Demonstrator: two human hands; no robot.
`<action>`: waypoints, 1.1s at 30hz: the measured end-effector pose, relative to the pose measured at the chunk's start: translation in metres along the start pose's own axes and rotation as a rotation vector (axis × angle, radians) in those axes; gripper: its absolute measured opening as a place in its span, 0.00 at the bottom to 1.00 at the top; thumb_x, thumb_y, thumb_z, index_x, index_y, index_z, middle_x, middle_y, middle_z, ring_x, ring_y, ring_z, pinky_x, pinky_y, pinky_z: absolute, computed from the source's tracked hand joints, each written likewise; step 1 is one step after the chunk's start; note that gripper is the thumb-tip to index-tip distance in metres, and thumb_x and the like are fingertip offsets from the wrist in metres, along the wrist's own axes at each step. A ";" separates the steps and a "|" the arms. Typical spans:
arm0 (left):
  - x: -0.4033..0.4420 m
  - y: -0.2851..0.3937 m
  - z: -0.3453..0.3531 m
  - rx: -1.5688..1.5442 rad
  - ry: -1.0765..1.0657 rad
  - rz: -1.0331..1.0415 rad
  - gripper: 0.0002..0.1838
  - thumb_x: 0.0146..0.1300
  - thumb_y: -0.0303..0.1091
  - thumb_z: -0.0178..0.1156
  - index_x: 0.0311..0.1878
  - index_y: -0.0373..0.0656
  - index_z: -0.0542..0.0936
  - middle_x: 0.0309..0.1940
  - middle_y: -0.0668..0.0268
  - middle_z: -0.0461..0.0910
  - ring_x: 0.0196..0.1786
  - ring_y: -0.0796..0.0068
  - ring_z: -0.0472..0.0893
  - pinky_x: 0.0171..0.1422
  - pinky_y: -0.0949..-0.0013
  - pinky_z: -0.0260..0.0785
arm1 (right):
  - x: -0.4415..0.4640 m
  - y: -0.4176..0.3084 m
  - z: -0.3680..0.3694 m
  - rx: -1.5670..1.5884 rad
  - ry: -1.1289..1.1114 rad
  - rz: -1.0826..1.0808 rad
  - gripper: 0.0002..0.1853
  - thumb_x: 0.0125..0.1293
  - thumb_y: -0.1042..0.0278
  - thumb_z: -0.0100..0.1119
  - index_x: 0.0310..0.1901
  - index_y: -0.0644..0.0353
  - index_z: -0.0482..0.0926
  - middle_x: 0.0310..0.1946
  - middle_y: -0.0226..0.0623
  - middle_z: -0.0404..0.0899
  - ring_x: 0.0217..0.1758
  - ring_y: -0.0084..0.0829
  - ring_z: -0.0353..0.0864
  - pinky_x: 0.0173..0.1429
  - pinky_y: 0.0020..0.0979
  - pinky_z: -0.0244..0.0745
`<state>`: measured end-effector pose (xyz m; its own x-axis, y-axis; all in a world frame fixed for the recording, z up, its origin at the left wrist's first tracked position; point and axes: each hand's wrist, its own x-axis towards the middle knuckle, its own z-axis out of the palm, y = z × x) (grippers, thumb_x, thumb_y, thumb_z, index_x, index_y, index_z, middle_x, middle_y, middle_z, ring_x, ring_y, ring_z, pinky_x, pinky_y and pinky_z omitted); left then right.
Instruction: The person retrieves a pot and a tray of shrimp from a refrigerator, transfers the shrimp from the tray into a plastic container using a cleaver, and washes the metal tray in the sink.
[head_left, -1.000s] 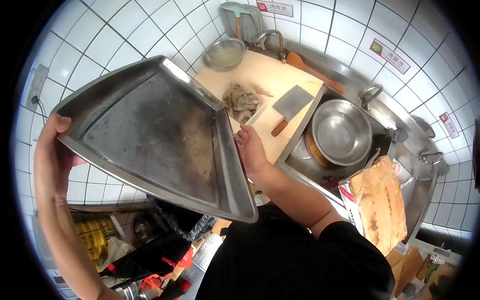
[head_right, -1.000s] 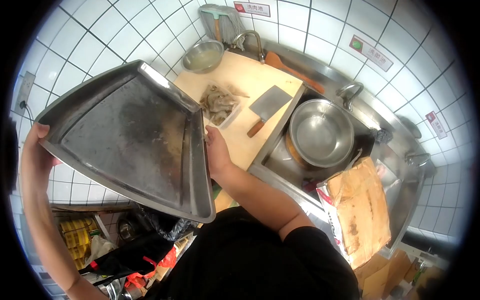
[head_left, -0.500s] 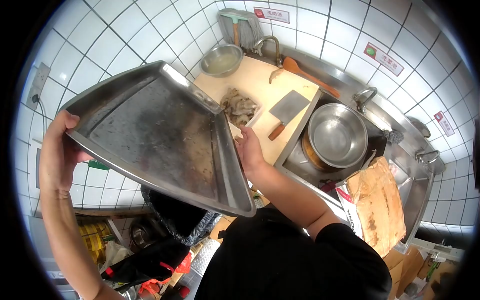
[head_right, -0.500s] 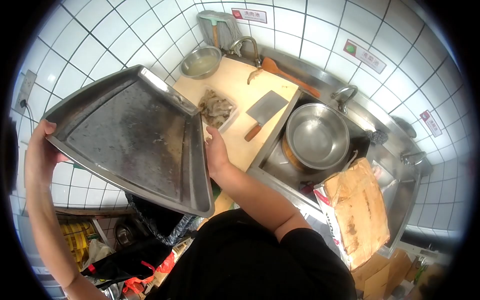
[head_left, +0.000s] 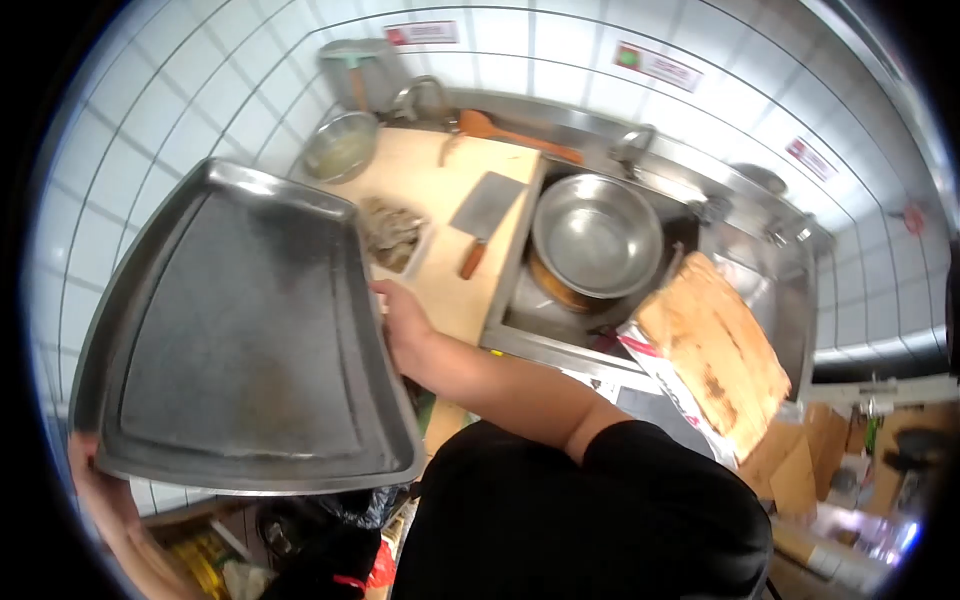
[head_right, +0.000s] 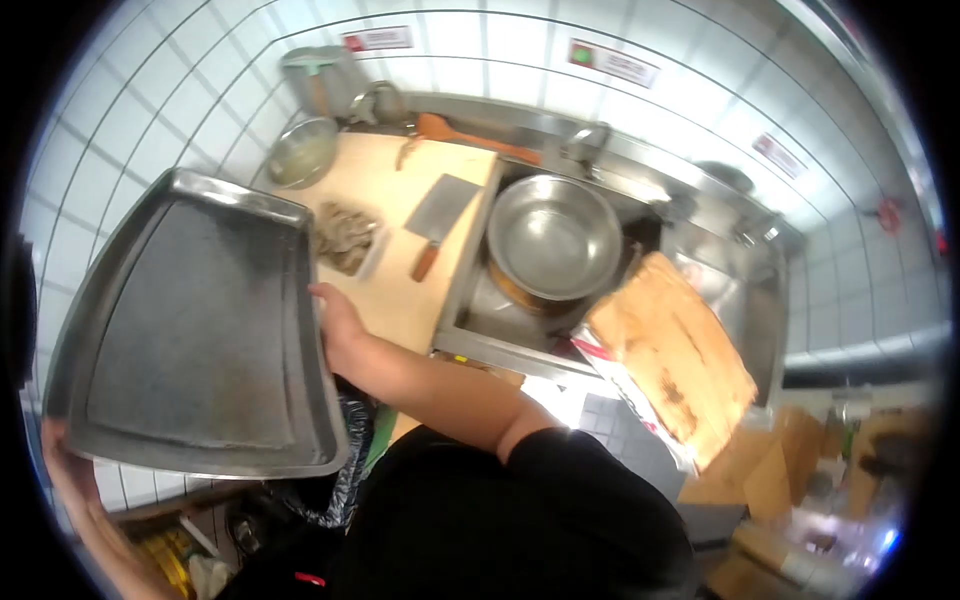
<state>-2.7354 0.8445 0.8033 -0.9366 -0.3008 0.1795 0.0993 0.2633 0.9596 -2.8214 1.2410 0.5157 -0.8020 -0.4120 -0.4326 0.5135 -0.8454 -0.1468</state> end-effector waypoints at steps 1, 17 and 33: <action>0.006 -0.008 -0.006 -0.050 -0.052 -0.030 0.15 0.65 0.41 0.58 0.51 0.46 0.80 0.54 0.64 0.78 0.60 0.68 0.75 0.68 0.59 0.66 | -0.008 -0.007 0.008 -0.015 0.021 -0.064 0.27 0.74 0.47 0.47 0.59 0.64 0.75 0.51 0.53 0.80 0.54 0.45 0.81 0.59 0.46 0.77; -0.038 -0.210 0.252 -0.563 -0.435 -0.457 0.17 0.58 0.30 0.58 0.50 0.36 0.80 0.49 0.58 0.82 0.53 0.63 0.82 0.55 0.60 0.78 | -0.097 -0.113 -0.239 -0.197 0.249 -0.657 0.44 0.73 0.72 0.57 0.82 0.51 0.40 0.67 0.52 0.70 0.58 0.44 0.82 0.55 0.52 0.85; -0.109 -0.385 0.396 -0.784 -0.627 -0.688 0.30 0.52 0.22 0.50 0.63 0.37 0.74 0.53 0.57 0.80 0.54 0.58 0.82 0.56 0.54 0.79 | -0.129 -0.295 -0.335 -0.661 0.781 -0.937 0.48 0.71 0.31 0.51 0.77 0.66 0.60 0.78 0.47 0.60 0.83 0.41 0.54 0.82 0.41 0.49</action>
<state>-2.8041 1.1393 0.3287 -0.8520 0.3930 -0.3460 -0.5091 -0.4673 0.7229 -2.7672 1.6569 0.3165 -0.6599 0.6941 -0.2876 0.1075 -0.2916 -0.9505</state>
